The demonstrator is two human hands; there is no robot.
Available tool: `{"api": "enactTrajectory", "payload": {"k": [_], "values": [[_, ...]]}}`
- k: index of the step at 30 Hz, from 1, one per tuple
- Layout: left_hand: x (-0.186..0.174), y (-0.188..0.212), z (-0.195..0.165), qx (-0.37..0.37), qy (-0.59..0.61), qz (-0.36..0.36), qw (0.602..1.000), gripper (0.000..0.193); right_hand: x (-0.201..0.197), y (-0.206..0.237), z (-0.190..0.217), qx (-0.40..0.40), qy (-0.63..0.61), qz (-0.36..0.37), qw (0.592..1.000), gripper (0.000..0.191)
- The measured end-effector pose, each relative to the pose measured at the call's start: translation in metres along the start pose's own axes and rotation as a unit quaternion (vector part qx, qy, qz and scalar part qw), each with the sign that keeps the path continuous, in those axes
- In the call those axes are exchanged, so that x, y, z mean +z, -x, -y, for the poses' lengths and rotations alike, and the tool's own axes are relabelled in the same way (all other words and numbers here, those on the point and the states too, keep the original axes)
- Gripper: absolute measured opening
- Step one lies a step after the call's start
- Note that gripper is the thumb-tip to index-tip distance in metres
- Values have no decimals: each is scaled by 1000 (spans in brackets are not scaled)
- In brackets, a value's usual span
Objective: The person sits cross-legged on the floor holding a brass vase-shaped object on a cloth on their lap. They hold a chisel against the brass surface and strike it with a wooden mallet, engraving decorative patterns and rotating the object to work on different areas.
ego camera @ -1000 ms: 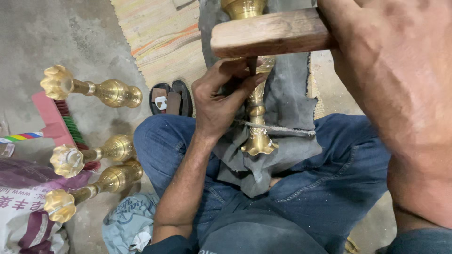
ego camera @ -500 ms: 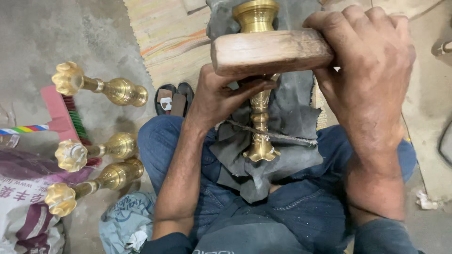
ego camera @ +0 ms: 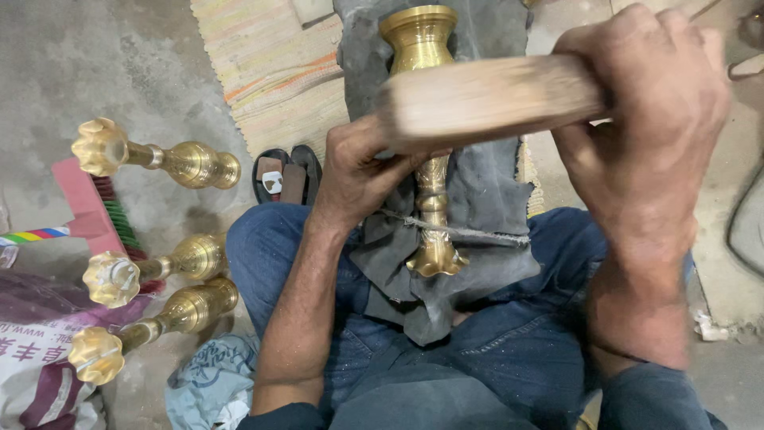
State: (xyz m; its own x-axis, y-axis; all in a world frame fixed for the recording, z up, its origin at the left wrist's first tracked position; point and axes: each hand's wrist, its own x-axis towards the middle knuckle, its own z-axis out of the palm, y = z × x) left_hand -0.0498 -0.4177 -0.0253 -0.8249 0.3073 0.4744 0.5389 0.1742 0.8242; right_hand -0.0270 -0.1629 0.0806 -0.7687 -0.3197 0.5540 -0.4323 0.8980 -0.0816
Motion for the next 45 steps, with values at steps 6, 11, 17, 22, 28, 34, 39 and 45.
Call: {"api": "enactTrajectory", "payload": {"k": [6, 11, 17, 22, 28, 34, 39, 45], "values": [[1, 1, 3, 11, -16, -4, 1000, 27, -2, -3, 3, 11, -21, 5, 1000, 25], [-1, 0, -1, -1, 18, -3, 1000, 33, -3, -5, 8, 33, -59, 22, 997, 25], [-2, 0, -4, -6, 12, -2, 1000, 33, -6, -4, 8, 62, -107, 41, 992, 24], [-3, 1, 0, 22, 41, 7, 999, 31, -5, -3, 6, 30, -60, 54, 996, 23], [1, 4, 9, 27, 25, 2, 999, 31, -3, 0, 3, -68, 135, 50, 987, 26], [0, 6, 13, 7, 29, 14, 999, 34, -4, 4, 2, -74, 122, 38, 989, 28], [-2, 6, 8, 16, 46, 15, 999, 34, -6, 4, 5, -75, 107, 33, 991, 30], [-4, 3, 4, 21, 47, 22, 998, 33, -8, -4, 10, -76, 94, 25, 992, 29]]}}
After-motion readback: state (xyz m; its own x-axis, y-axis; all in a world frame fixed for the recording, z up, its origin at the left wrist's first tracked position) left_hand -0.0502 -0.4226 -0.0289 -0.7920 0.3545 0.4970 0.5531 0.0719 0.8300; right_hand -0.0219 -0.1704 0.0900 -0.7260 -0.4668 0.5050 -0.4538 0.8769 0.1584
